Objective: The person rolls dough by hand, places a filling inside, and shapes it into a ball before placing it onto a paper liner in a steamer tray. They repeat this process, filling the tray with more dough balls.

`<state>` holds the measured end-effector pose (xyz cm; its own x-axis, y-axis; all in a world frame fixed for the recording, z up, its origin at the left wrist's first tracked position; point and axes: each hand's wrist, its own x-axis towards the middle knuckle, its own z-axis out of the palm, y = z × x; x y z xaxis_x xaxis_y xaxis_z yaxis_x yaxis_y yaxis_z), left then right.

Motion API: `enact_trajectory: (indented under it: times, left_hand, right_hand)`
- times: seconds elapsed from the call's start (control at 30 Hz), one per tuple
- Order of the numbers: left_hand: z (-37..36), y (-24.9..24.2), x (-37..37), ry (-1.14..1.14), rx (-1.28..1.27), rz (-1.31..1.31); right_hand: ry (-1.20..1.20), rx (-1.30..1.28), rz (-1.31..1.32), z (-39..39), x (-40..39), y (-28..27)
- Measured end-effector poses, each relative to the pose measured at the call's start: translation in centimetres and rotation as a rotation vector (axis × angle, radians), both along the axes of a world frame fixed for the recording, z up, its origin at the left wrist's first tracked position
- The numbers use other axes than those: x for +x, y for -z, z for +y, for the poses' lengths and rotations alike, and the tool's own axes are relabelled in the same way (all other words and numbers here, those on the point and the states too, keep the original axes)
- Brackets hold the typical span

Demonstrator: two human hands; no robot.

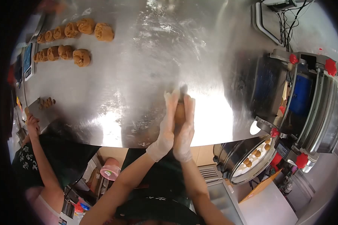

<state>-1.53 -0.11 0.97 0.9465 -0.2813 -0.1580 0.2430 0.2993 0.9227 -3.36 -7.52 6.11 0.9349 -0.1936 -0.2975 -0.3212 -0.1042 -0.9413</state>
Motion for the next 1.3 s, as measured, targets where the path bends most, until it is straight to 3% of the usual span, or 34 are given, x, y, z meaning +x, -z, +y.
enact_trajectory:
  times: [0.1, 0.17, 0.2, 0.33, 0.43, 0.5, 0.57, 0.6, 0.73, 0.9, 0.97, 1.07, 1.17, 1.2, 1.23, 1.3]
  left_hand:
    - [1.2, -2.8, 0.8, 0.012, 0.175, -0.007]
    - [1.4, -2.6, 2.4, -0.101, 0.117, -0.043]
    - [1.4, -2.4, 3.2, -0.008, 0.078, -0.046]
    - [0.1, -1.8, 1.7, 0.046, 0.192, -0.051]
    - [0.6, -2.7, 1.3, -0.027, 0.099, -0.043]
    - [1.1, -2.3, 3.0, -0.031, 0.138, -0.051]
    - [0.0, -1.3, 4.6, 0.047, 0.093, -0.108]
    - [-0.1, -1.6, 4.4, 0.073, 0.191, -0.070]
    - [0.1, -2.4, 1.6, -0.002, 0.164, -0.091]
    - [-0.8, -0.9, 6.0, -0.017, 0.078, -0.166]
    - [-0.3, -1.6, 5.5, 0.009, 0.214, -0.204]
    - [-0.1, -1.4, 2.0, -0.042, 0.225, -0.174]
    - [0.3, -1.4, 5.0, -0.140, 0.272, -0.180]
    - [-0.1, -0.8, 6.0, -0.100, 0.275, -0.253]
    - [-0.7, -1.2, 6.4, 0.009, 0.167, -0.166]
    - [-0.6, -1.9, 5.6, 0.017, 0.224, -0.111]
  right_hand:
    - [-0.022, 0.159, -0.053, -2.4, 2.6, 1.1]
    - [0.078, 0.225, -0.097, -1.5, 2.4, 0.9]
    - [0.101, 0.249, -0.102, -1.2, 2.4, 0.7]
    - [-0.024, 0.262, -0.024, -1.6, 3.8, 0.5]
    - [-0.029, 0.356, -0.023, -1.5, 4.3, -0.3]
    - [0.040, 0.254, -0.014, -0.3, 3.8, -0.6]
    - [-0.170, -0.024, -0.072, -2.3, 3.1, 1.8]
    - [-0.247, -0.115, -0.110, -3.3, 3.2, 2.6]
    - [-0.238, -0.092, -0.181, -4.3, 5.8, 2.0]
    - [-0.215, -0.138, -0.130, -2.8, 3.4, 2.4]
    - [-0.256, -0.150, -0.171, -3.2, 4.8, 2.1]
    - [-0.260, -0.149, -0.210, -4.1, 6.2, 2.2]
    - [-0.187, -0.151, -0.160, -3.7, 4.3, 2.4]
    - [-0.193, -0.168, -0.141, -3.1, 3.7, 2.5]
    - [-0.213, -0.179, -0.137, -2.8, 3.5, 2.4]
    - [-0.239, -0.188, -0.180, -3.3, 4.8, 2.4]
